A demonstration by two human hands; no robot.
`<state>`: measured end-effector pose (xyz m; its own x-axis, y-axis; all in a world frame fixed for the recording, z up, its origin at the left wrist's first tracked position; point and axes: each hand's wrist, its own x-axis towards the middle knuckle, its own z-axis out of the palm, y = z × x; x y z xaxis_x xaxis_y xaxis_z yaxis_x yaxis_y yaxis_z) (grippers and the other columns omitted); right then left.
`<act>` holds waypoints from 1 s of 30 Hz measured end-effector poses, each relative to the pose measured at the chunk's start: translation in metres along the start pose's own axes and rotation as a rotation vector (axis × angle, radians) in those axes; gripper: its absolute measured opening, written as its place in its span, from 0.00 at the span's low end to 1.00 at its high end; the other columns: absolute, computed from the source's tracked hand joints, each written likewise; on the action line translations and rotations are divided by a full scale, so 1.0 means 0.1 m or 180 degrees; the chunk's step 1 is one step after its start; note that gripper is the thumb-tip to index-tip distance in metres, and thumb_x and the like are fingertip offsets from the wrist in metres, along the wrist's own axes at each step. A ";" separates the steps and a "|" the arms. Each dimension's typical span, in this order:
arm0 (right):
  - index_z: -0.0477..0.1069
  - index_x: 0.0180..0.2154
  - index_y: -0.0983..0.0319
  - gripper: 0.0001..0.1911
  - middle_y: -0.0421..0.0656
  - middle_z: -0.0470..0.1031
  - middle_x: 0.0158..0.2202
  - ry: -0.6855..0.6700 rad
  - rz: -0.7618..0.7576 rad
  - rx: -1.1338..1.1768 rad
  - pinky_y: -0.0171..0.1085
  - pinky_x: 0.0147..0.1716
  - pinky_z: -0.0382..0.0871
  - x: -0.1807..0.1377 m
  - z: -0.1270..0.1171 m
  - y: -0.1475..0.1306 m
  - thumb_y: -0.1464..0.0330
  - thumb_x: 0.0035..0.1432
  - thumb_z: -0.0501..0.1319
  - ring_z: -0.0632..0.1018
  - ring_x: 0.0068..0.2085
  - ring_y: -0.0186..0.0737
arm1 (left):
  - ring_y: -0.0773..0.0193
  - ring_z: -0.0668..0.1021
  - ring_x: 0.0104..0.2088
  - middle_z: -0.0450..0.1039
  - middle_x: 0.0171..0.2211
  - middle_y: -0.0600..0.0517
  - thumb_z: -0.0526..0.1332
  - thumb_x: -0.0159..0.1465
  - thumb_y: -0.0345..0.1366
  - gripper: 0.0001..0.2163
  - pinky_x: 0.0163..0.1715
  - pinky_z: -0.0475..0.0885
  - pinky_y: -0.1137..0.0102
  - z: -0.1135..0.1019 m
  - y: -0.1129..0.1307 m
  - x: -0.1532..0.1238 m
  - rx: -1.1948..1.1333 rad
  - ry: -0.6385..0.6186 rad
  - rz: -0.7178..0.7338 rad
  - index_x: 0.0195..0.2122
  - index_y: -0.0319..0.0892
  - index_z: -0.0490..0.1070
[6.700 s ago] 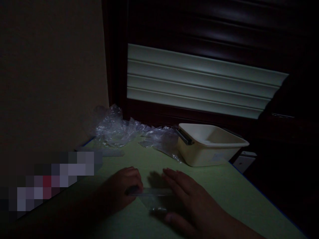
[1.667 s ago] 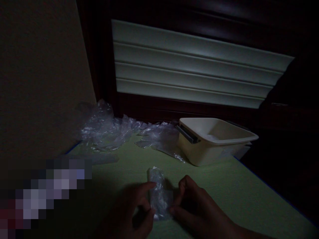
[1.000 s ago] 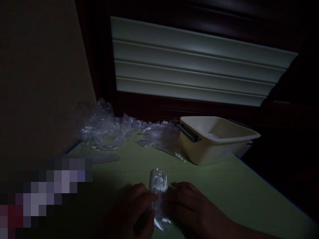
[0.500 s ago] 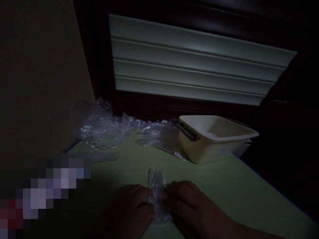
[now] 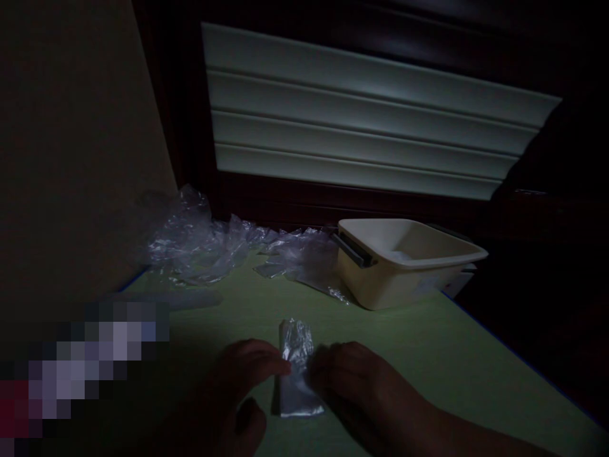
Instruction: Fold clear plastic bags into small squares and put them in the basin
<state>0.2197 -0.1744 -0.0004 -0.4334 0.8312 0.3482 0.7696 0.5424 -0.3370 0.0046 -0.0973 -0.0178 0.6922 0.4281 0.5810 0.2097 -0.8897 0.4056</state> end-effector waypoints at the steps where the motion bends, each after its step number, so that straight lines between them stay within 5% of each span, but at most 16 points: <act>1: 0.71 0.38 0.63 0.09 0.47 0.76 0.33 0.0009 0.0067 0.0022 0.35 0.36 0.67 0.01 0.00 -0.01 0.74 0.63 0.53 0.75 0.35 0.38 | 0.62 0.75 0.46 0.73 0.43 0.52 0.49 0.49 0.19 0.25 0.44 0.73 0.69 0.01 -0.01 0.01 -0.0028 0.0031 0.0121 0.46 0.47 0.65; 6: 0.71 0.35 0.64 0.09 0.46 0.75 0.31 0.0019 0.0080 0.0066 0.34 0.31 0.68 0.01 0.00 0.01 0.75 0.62 0.53 0.74 0.31 0.37 | 0.64 0.76 0.44 0.74 0.41 0.52 0.51 0.57 0.18 0.19 0.44 0.73 0.68 0.04 -0.01 0.07 0.0030 0.0130 0.0549 0.45 0.46 0.64; 15: 0.70 0.38 0.64 0.06 0.47 0.76 0.33 -0.0106 -0.0925 -0.1040 0.39 0.35 0.68 -0.01 -0.05 0.04 0.76 0.62 0.55 0.75 0.33 0.40 | 0.62 0.75 0.44 0.73 0.42 0.50 0.50 0.59 0.19 0.19 0.44 0.72 0.66 0.09 -0.05 0.01 -0.0007 0.0010 0.0263 0.47 0.46 0.64; 23: 0.69 0.33 0.63 0.08 0.44 0.74 0.30 0.0123 0.0155 0.0166 0.34 0.32 0.66 0.04 -0.03 0.05 0.79 0.58 0.54 0.73 0.31 0.36 | 0.62 0.77 0.39 0.76 0.36 0.51 0.52 0.56 0.23 0.15 0.39 0.74 0.69 0.04 0.00 0.11 0.0200 0.0182 0.0236 0.41 0.44 0.68; 30: 0.70 0.33 0.64 0.10 0.45 0.74 0.31 0.0167 0.0394 0.0897 0.35 0.32 0.67 0.04 -0.05 -0.04 0.77 0.56 0.52 0.73 0.31 0.37 | 0.63 0.76 0.34 0.76 0.32 0.52 0.50 0.56 0.21 0.13 0.36 0.71 0.69 0.01 0.05 0.19 0.0225 -0.0366 0.0180 0.31 0.43 0.70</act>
<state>0.2175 -0.1744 0.0069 -0.3141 0.8897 0.3315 0.6515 0.4559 -0.6064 0.0199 -0.0936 -0.0056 0.7781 0.3594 0.5151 0.2134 -0.9226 0.3213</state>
